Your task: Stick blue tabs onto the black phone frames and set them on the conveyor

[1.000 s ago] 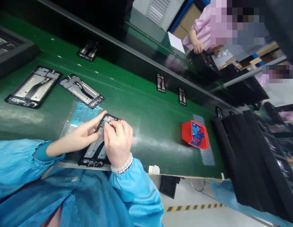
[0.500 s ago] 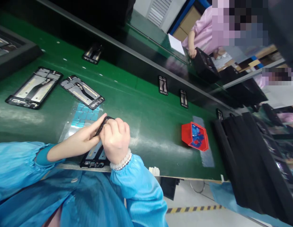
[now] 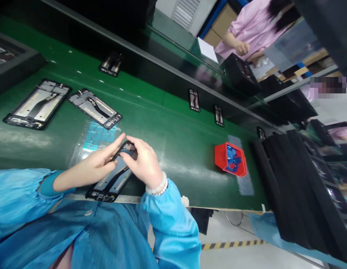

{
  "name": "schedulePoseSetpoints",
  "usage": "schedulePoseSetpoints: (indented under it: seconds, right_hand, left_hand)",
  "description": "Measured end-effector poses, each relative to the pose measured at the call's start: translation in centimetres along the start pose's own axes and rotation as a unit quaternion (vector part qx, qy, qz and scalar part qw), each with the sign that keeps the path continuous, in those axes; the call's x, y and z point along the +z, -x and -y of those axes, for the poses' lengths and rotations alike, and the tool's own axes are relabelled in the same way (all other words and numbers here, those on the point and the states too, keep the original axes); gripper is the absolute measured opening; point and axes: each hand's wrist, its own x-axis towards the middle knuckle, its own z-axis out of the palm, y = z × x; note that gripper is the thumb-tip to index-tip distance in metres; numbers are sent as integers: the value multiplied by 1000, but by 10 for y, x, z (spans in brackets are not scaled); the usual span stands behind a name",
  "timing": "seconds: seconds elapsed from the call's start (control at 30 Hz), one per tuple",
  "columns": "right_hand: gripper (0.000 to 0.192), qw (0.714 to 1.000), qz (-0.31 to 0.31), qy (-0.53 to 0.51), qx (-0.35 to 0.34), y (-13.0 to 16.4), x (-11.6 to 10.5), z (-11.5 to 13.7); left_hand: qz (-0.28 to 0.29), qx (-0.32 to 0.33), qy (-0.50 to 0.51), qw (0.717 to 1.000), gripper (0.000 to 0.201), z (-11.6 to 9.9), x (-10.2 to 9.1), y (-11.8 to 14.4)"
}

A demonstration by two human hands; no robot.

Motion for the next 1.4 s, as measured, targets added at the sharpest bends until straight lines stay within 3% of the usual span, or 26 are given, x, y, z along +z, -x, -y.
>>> schedulePoseSetpoints:
  seconds: [0.07,0.23,0.5,0.63,0.73,0.83,1.0,1.1,1.2,1.3,1.4]
  right_hand:
    - [35,996,68,-53,36,-6,-6,-3]
    - [23,987,114,-91,74,-12,-6,-5]
    - [21,985,104,-56,127,-9,5,-3]
    - [27,988,108,-41,106,-7,4,-6]
    - [35,999,12,-10,38,1,5,-7]
    - [24,988,-127,85,-34,13,10,-2]
    - [19,962,-139,224,-73,22,24,9]
    - [23,952,-140,262,-68,18,30,13]
    - [19,959,-167,226,-41,15,32,12]
    - [15,943,-269,196,-11,25,19,0]
    - [17,877,-407,247,72,47,-27,-31]
  left_hand:
    - [16,2,-25,1000,73,1,0,1]
    - [53,24,-78,995,73,7,2,2]
    - [76,10,-112,991,72,8,2,3]
    - [83,-22,-97,992,72,6,1,1]
    - [63,-44,-71,995,73,4,-1,-1]
    - [31,-52,-56,997,72,2,-2,-2]
    - [19,-36,-69,997,70,-2,-1,-2]
    - [21,-31,-62,997,69,-2,1,-1]
    - [-5,-29,-19,999,68,1,3,0]
    - [-49,-29,34,998,68,8,3,-1]
    - [-69,-28,100,992,66,13,2,-6]
